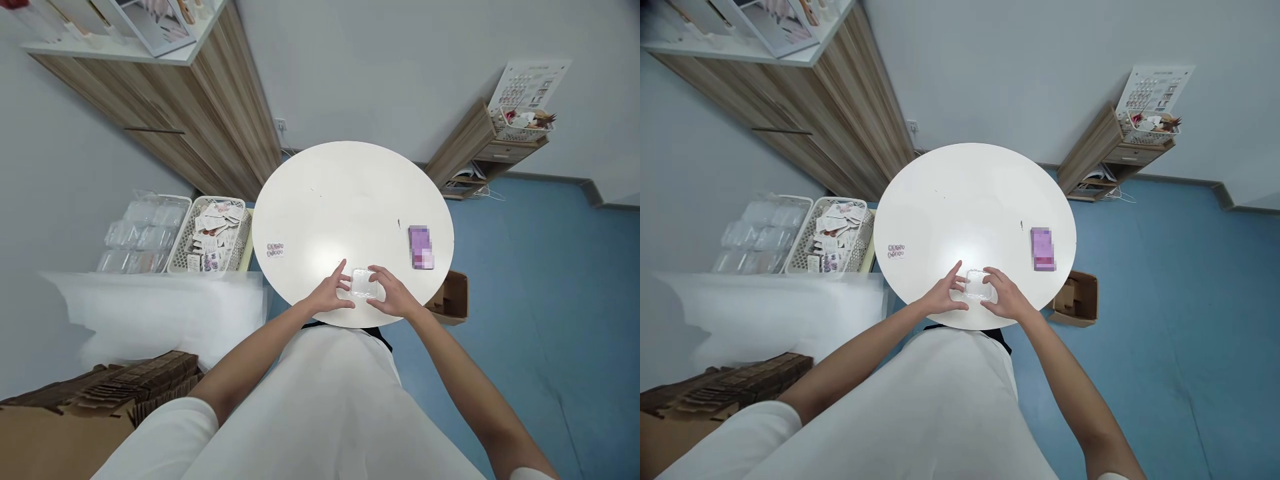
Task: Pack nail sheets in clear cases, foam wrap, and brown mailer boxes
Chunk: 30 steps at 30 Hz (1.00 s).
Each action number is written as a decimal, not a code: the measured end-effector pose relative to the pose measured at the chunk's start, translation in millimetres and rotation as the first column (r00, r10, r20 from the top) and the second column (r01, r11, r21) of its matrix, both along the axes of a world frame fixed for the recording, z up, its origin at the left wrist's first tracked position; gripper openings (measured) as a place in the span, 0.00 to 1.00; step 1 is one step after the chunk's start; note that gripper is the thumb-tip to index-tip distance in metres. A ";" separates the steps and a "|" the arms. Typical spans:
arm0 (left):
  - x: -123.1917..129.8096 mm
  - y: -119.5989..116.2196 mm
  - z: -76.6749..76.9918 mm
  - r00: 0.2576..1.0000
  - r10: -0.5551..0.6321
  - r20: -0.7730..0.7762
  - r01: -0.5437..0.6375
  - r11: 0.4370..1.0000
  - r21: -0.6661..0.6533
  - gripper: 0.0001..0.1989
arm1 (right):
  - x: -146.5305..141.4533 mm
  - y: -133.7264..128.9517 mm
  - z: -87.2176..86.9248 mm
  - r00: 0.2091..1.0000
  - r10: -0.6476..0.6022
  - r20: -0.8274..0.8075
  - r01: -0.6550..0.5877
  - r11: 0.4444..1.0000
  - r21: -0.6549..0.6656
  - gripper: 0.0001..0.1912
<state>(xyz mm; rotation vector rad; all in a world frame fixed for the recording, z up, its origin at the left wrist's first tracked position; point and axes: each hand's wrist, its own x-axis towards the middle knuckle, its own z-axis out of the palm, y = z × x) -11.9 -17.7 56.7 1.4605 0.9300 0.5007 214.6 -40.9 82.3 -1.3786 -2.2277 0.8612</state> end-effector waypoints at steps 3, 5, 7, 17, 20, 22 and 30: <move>9.3 8.3 -1.3 0.999 -0.040 -0.003 0.040 0.998 0.045 0.51 | 1.4 1.2 -3.9 0.999 0.020 -0.043 -0.019 1.000 0.008 0.21; 15.6 12.2 -3.5 0.999 -0.037 0.010 0.037 0.998 0.049 0.47 | 3.3 4.3 -7.1 0.998 0.012 -0.062 -0.011 1.000 0.016 0.22; 20.9 14.6 -5.8 0.999 -0.022 0.030 0.021 0.999 0.045 0.44 | 6.8 8.8 -9.3 0.997 0.009 -0.078 -0.008 1.000 0.018 0.22; 42.3 20.5 -5.0 0.992 0.071 0.102 -0.066 0.996 -0.051 0.41 | 29.7 32.6 -19.1 0.976 0.021 -0.216 -0.026 0.999 -0.021 0.23; 45.8 20.3 -5.6 0.989 0.104 0.107 -0.093 0.990 -0.105 0.42 | 34.4 36.7 -23.5 0.970 0.029 -0.243 -0.043 0.998 -0.055 0.24; 48.2 20.4 -7.0 0.985 0.125 0.118 -0.110 0.985 -0.131 0.42 | 36.8 38.8 -25.0 0.965 0.023 -0.262 -0.046 0.996 -0.081 0.24; 57.0 24.6 -7.7 0.972 0.155 0.176 -0.109 0.963 -0.249 0.43 | 42.4 47.0 -22.9 0.931 -0.028 -0.364 -0.037 0.985 -0.170 0.24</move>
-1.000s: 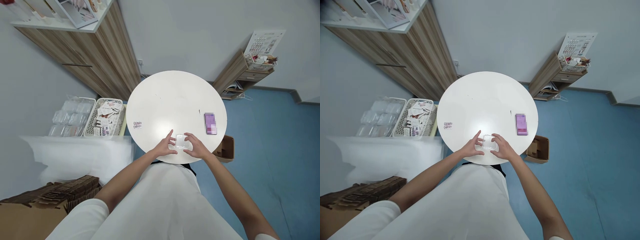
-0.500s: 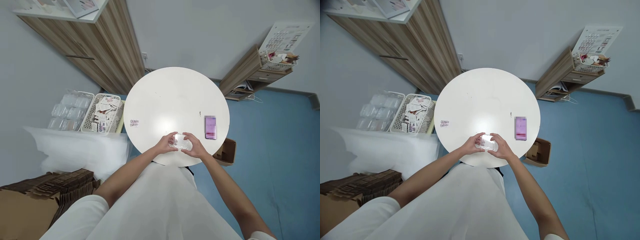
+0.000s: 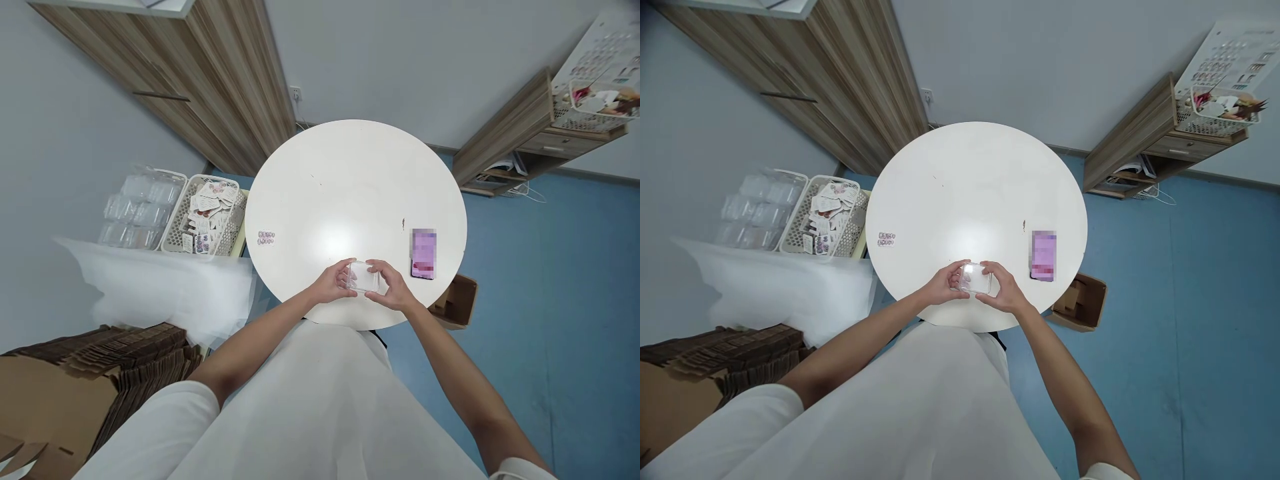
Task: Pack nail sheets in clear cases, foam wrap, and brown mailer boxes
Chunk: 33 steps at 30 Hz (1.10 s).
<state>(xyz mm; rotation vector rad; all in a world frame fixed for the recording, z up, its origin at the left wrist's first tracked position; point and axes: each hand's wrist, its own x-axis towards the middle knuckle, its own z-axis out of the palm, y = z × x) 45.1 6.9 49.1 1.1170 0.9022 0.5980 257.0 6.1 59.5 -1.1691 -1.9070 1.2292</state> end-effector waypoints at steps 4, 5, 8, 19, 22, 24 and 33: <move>-1.5 0.7 3.4 0.998 0.034 0.047 -0.030 0.995 -0.100 0.41 | 4.1 0.2 0.8 0.999 -0.039 -0.034 0.037 0.997 -0.065 0.24; -2.7 0.0 3.0 0.998 0.048 0.030 -0.045 0.992 -0.114 0.40 | 4.8 -0.1 1.1 0.999 -0.040 -0.037 0.037 0.996 -0.086 0.24; -7.1 -5.1 -2.7 0.998 0.046 -0.048 -0.051 0.993 -0.111 0.35 | 3.7 0.4 1.9 0.999 -0.026 -0.023 0.021 0.983 -0.184 0.22; -18.6 -26.8 -19.7 0.996 0.076 -0.046 -0.079 0.995 -0.068 0.31 | -33.3 11.3 -6.2 0.938 -0.341 0.065 0.311 0.742 -0.594 0.23; -22.7 -30.1 -18.7 0.997 0.065 -0.036 -0.067 0.996 -0.055 0.31 | -36.9 8.2 -6.1 0.931 -0.356 0.079 0.322 0.699 -0.639 0.23; -25.3 -31.7 -18.7 0.997 0.067 -0.035 -0.069 0.997 -0.047 0.31 | -37.6 4.8 -6.4 0.925 -0.370 0.088 0.337 0.691 -0.639 0.23; -38.8 -28.2 -32.7 0.979 0.186 -0.085 -0.194 0.977 -0.093 0.32 | -60.6 -51.4 -32.0 0.804 -0.592 0.057 0.560 0.719 -0.412 0.23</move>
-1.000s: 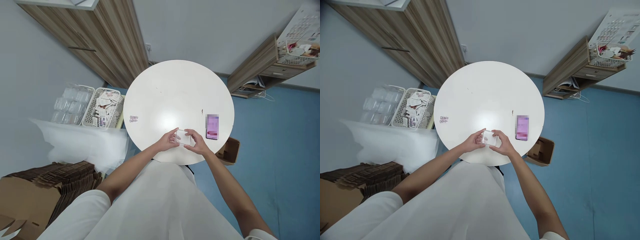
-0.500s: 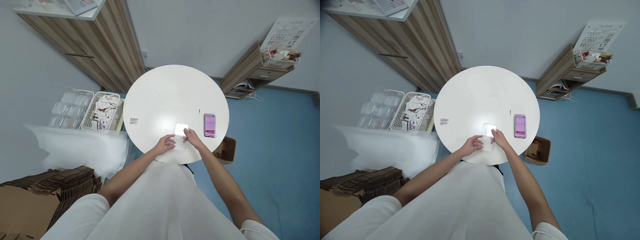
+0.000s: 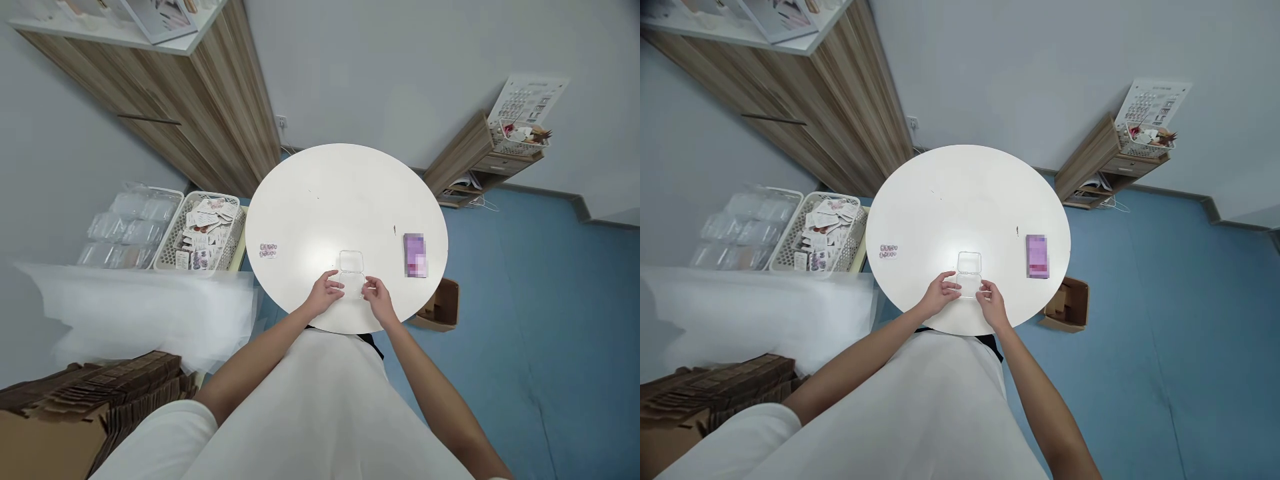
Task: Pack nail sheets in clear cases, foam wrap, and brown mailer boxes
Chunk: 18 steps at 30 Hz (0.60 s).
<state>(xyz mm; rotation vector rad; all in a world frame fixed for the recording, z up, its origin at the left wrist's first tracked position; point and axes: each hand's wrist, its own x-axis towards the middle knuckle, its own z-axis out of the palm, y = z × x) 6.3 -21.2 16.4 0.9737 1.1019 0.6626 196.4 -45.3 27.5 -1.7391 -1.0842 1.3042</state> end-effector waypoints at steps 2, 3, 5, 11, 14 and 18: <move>-2.0 2.6 -6.1 1.000 0.002 -0.016 -0.002 1.000 -0.016 0.31 | -8.7 -11.8 -6.8 0.999 -0.002 0.036 0.002 1.000 -0.002 0.24; -2.5 3.9 -9.2 1.000 -0.003 -0.030 0.002 1.000 -0.022 0.30 | -12.2 -15.3 -9.3 0.999 -0.005 0.050 0.005 1.000 -0.007 0.24; -2.2 6.1 -15.0 0.998 -0.007 -0.064 0.005 1.000 -0.025 0.27 | -16.4 -17.7 -12.7 0.997 -0.017 0.073 0.018 1.000 -0.018 0.25; 7.7 11.3 -27.3 0.987 0.011 -0.163 -0.013 1.000 -0.016 0.25 | -10.6 -5.1 -18.6 0.995 0.016 0.096 -0.011 0.998 -0.054 0.25; 14.9 13.9 -32.4 0.973 0.032 -0.230 -0.033 0.999 -0.001 0.25 | -3.7 1.9 -21.4 0.994 0.063 0.088 -0.057 0.997 -0.060 0.25; 23.7 16.7 -37.0 0.953 0.052 -0.300 -0.056 0.998 -0.006 0.23 | 5.8 6.8 -26.8 0.990 0.103 0.094 -0.097 0.993 -0.069 0.26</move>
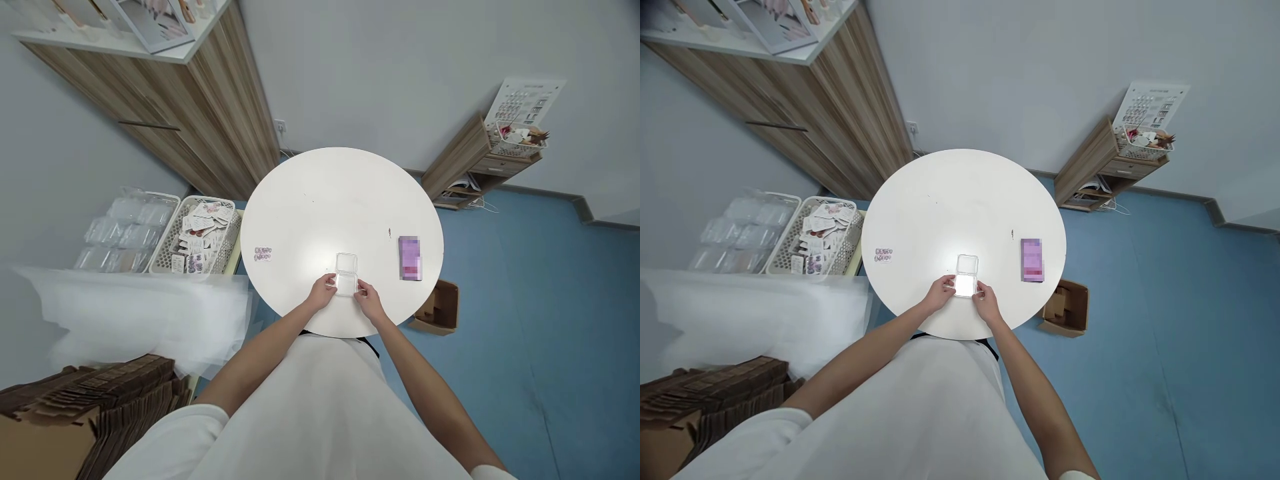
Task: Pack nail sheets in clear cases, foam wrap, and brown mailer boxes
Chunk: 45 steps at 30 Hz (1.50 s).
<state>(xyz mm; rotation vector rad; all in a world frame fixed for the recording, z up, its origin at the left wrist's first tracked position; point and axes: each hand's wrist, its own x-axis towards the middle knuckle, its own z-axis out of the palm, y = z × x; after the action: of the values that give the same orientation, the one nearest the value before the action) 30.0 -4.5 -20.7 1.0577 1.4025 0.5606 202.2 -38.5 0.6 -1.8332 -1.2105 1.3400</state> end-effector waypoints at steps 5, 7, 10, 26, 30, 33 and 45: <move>11.3 2.9 -0.8 0.997 0.025 -0.079 -0.024 1.000 0.008 0.25 | 10.5 5.7 -7.2 0.998 0.055 0.014 -0.055 0.998 0.004 0.25; 15.4 3.8 -0.6 0.994 0.024 -0.104 -0.023 1.000 0.018 0.27 | 13.1 9.6 -7.8 0.996 0.092 0.014 -0.092 0.996 0.004 0.23; 19.7 4.7 1.0 0.991 0.035 -0.132 -0.029 0.998 0.046 0.28 | 15.1 15.9 -6.6 0.989 0.146 0.011 -0.146 0.989 0.023 0.19; 22.3 -0.7 9.9 0.973 -0.058 -0.225 0.080 0.993 0.086 0.17 | 17.3 17.6 -27.3 0.985 0.170 0.039 -0.172 0.984 0.053 0.25; 2.4 -4.0 6.6 0.974 -0.062 -0.216 0.076 0.995 0.058 0.25 | 13.2 11.7 -21.1 0.993 0.050 0.110 -0.062 0.992 0.113 0.26; -32.0 -5.7 9.9 0.971 -0.055 -0.234 0.086 0.988 0.127 0.23 | -4.9 13.9 -7.9 0.986 0.026 0.163 -0.057 0.981 0.187 0.25; -224.7 54.2 12.7 0.804 0.080 -0.589 0.121 0.948 0.294 0.23 | -175.1 94.0 -3.6 0.848 0.459 0.266 -0.484 0.874 0.034 0.23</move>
<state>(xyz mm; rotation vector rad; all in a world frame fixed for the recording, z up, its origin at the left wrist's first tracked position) -194.7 49.7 -7.9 1.6073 1.8860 0.4619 27.1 55.5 -3.0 -1.7327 -1.9295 1.2833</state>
